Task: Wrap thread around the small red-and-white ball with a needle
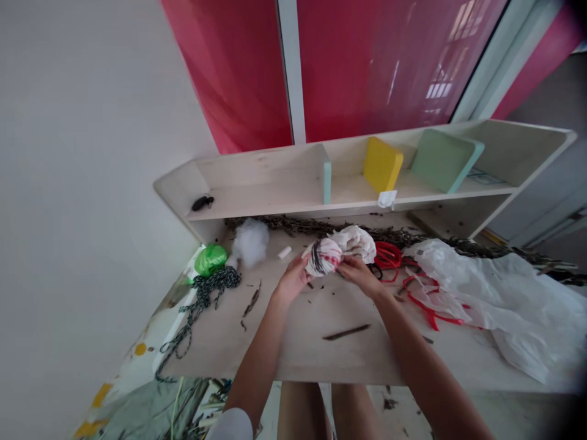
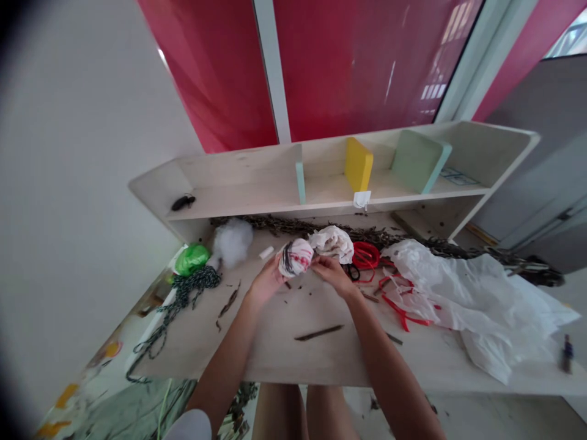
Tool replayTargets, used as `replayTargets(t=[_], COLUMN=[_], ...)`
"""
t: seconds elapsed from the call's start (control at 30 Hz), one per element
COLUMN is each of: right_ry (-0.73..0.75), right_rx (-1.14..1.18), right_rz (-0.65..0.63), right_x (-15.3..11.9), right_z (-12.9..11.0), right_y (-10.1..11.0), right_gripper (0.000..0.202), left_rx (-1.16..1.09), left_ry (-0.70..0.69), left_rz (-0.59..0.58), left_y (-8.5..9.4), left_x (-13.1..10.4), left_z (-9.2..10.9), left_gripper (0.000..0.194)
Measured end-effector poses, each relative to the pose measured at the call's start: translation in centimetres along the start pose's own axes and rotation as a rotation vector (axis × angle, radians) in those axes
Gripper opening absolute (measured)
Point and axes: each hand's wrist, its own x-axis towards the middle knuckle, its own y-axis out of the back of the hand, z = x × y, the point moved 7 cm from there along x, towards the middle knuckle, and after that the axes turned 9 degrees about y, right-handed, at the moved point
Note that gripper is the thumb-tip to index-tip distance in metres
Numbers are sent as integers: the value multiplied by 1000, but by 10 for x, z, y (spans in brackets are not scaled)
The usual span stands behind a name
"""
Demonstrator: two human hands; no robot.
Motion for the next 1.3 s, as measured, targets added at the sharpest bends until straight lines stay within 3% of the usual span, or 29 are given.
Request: replayTargets(t=[0.13, 0.2, 0.3, 0.4, 0.53, 0.63, 0.7, 0.83, 0.9, 1.0, 1.13, 1.23, 1.3], right_ry=[32, 22, 27, 17, -31, -46, -43, -27, -13, 12, 15, -22, -41], right_rx=[-39, 20, 172, 290, 303, 189, 58, -126, -142, -41, 188, 229, 200], right_rz=[-90, -137, -104, 4, 113, 84, 17, -135, -177, -136, 12, 85, 99], right_x=[-6, -9, -9, -5, 0, 2, 1, -5, -8, -7, -3, 0, 1], right_z=[-12, -16, -20, -16, -2, 6, 6, -1, -7, -13, -11, -1, 6], right_y=[-16, -19, -11, 7, 21, 15, 4, -20, -25, -18, 5, 15, 14], right_gripper=[39, 36, 32, 30, 35, 40, 40, 42, 42, 40, 37, 39, 42], left_rx=[155, 241, 375, 467, 274, -35, -127, 25, 215, 417, 512, 423, 261], left_ry=[-156, -194, -151, -16, 135, 162, 142, 2, -30, 19, 102, 177, 195], left_rz=[360, 390, 214, 11, -152, -68, 26, 314, 376, 300, 70, -124, -172], left_y=[19, 17, 3, -9, -14, -2, 8, 26, 24, 14, 1, -6, -7], left_x=[0, 0, 1, -1, -3, 3, 9, 12, 10, 7, 3, 0, 0], left_z=[14, 17, 13, -1, -14, -14, -14, -5, -1, -3, -9, -18, -20], left_gripper=[67, 71, 68, 64, 59, 46, 40, 45, 50, 52, 51, 48, 46])
